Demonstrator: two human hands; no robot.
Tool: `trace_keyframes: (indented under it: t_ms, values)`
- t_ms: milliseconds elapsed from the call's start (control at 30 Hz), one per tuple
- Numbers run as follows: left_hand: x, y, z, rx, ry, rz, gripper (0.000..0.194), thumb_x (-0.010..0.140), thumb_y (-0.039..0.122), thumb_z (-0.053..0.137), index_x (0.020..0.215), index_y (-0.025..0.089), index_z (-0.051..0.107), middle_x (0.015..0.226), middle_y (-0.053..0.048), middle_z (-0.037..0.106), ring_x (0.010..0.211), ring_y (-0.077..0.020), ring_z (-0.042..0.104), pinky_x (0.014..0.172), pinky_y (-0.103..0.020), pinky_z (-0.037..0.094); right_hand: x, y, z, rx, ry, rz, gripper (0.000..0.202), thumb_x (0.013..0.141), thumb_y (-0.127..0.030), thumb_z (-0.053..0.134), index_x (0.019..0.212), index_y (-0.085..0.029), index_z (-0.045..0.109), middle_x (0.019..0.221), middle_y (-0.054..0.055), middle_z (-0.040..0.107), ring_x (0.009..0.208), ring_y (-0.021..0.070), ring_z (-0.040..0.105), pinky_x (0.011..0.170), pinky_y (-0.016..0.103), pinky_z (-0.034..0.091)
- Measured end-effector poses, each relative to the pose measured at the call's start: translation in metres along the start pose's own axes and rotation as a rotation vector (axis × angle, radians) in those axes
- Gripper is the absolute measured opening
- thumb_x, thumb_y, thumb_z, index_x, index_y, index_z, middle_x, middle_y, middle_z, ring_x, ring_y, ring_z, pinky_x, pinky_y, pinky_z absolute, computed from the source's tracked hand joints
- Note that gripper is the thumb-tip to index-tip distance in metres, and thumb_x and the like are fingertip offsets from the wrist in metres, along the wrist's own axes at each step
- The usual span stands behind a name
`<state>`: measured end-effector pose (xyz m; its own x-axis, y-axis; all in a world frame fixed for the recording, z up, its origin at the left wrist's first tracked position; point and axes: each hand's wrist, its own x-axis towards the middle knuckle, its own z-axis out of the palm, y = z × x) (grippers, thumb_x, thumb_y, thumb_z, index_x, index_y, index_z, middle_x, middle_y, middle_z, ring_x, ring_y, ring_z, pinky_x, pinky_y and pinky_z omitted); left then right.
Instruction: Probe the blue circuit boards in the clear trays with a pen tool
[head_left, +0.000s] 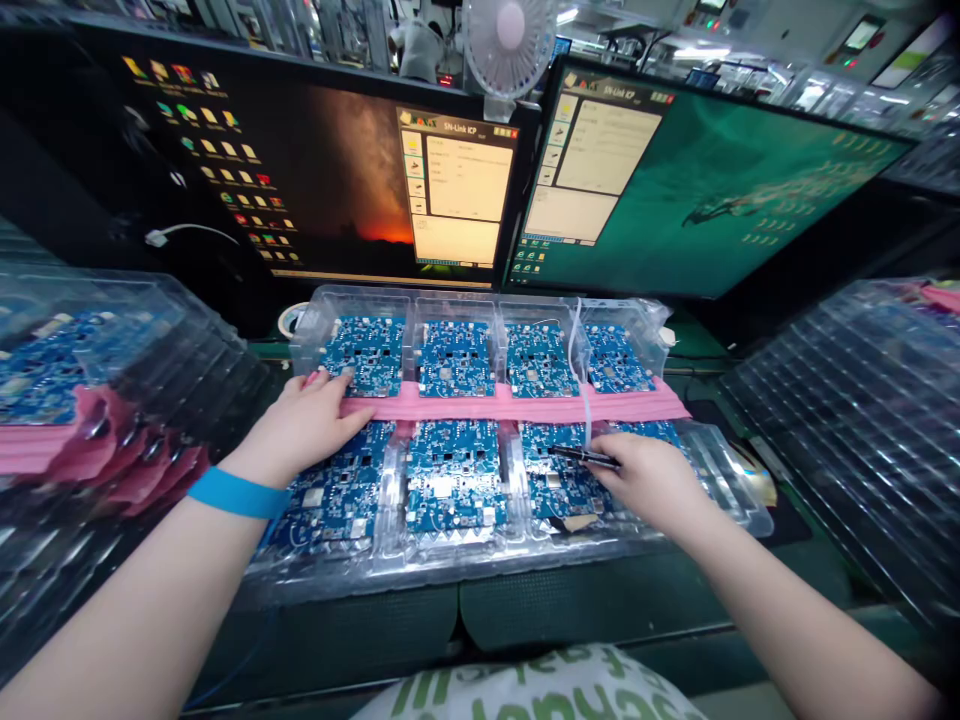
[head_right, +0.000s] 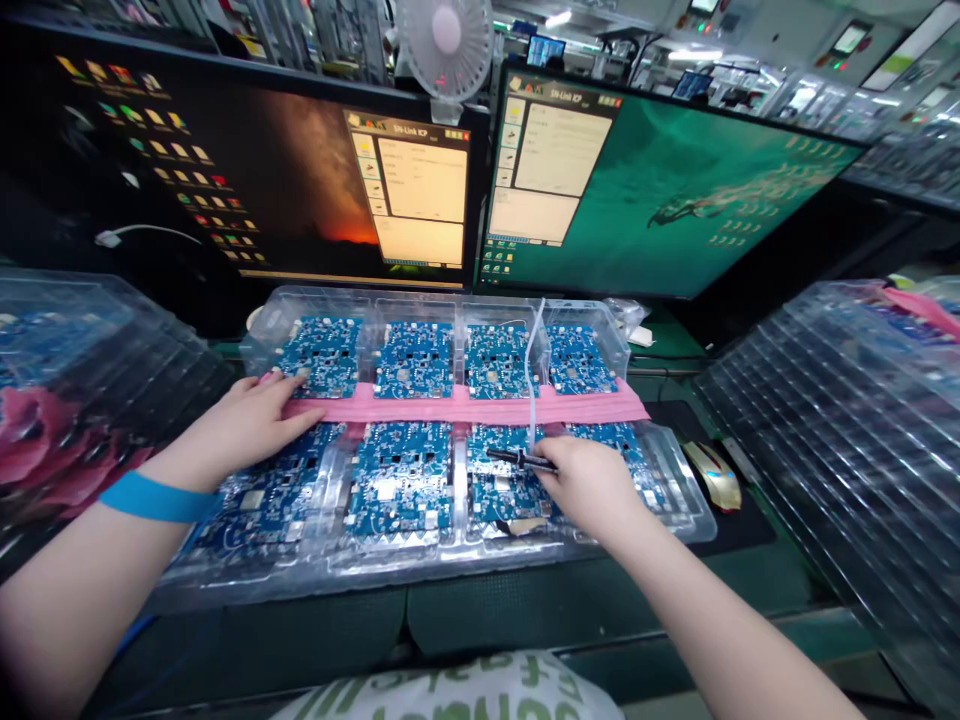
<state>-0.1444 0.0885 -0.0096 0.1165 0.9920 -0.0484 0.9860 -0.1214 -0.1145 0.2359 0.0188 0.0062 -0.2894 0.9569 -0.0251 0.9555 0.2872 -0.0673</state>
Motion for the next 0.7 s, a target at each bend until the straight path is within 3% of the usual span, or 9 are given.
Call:
trace_keyframes:
  t_ms: [267, 533, 633, 700]
  values:
    - [0.001, -0.004, 0.006, -0.027, -0.030, 0.003, 0.071, 0.075, 0.055, 0.032, 0.126, 0.006, 0.033, 0.124, -0.018, 0.042, 0.119, -0.0322, 0.029, 0.093, -0.039, 0.024, 0.006, -0.008, -0.007, -0.153, -0.121, -0.031, 0.008, 0.075, -0.018, 0.054, 0.077, -0.023, 0.060, 0.075, -0.001, 0.058, 0.069, 0.0166, 0.055, 0.051, 0.022, 0.030]
    - [-0.002, -0.002, -0.002, -0.012, -0.022, 0.002, 0.069, 0.075, 0.052, 0.030, 0.125, 0.004, 0.036, 0.123, -0.018, 0.043, 0.119, -0.0310, 0.030, 0.096, -0.037, 0.022, 0.009, -0.012, -0.007, -0.138, -0.125, -0.074, 0.007, 0.071, -0.013, 0.055, 0.072, -0.020, 0.056, 0.073, 0.000, 0.058, 0.069, 0.0188, 0.055, 0.052, 0.022, 0.034]
    - [-0.003, -0.002, -0.002, -0.025, -0.021, -0.005, 0.070, 0.075, 0.053, 0.030, 0.124, 0.004, 0.036, 0.123, -0.018, 0.043, 0.120, -0.0308, 0.030, 0.097, -0.038, 0.021, 0.006, -0.011, -0.008, -0.105, -0.114, -0.101, 0.010, 0.072, -0.014, 0.053, 0.079, -0.020, 0.058, 0.077, 0.001, 0.059, 0.072, 0.0194, 0.056, 0.057, 0.025, 0.039]
    - [-0.004, -0.004, -0.001, -0.040, -0.015, -0.004, 0.070, 0.075, 0.053, 0.030, 0.124, 0.004, 0.036, 0.124, -0.018, 0.042, 0.120, -0.0303, 0.029, 0.097, -0.039, 0.020, 0.001, -0.005, -0.009, -0.003, -0.083, -0.144, 0.024, 0.072, -0.013, 0.049, 0.094, -0.021, 0.057, 0.088, 0.003, 0.059, 0.079, 0.0199, 0.055, 0.065, 0.028, 0.042]
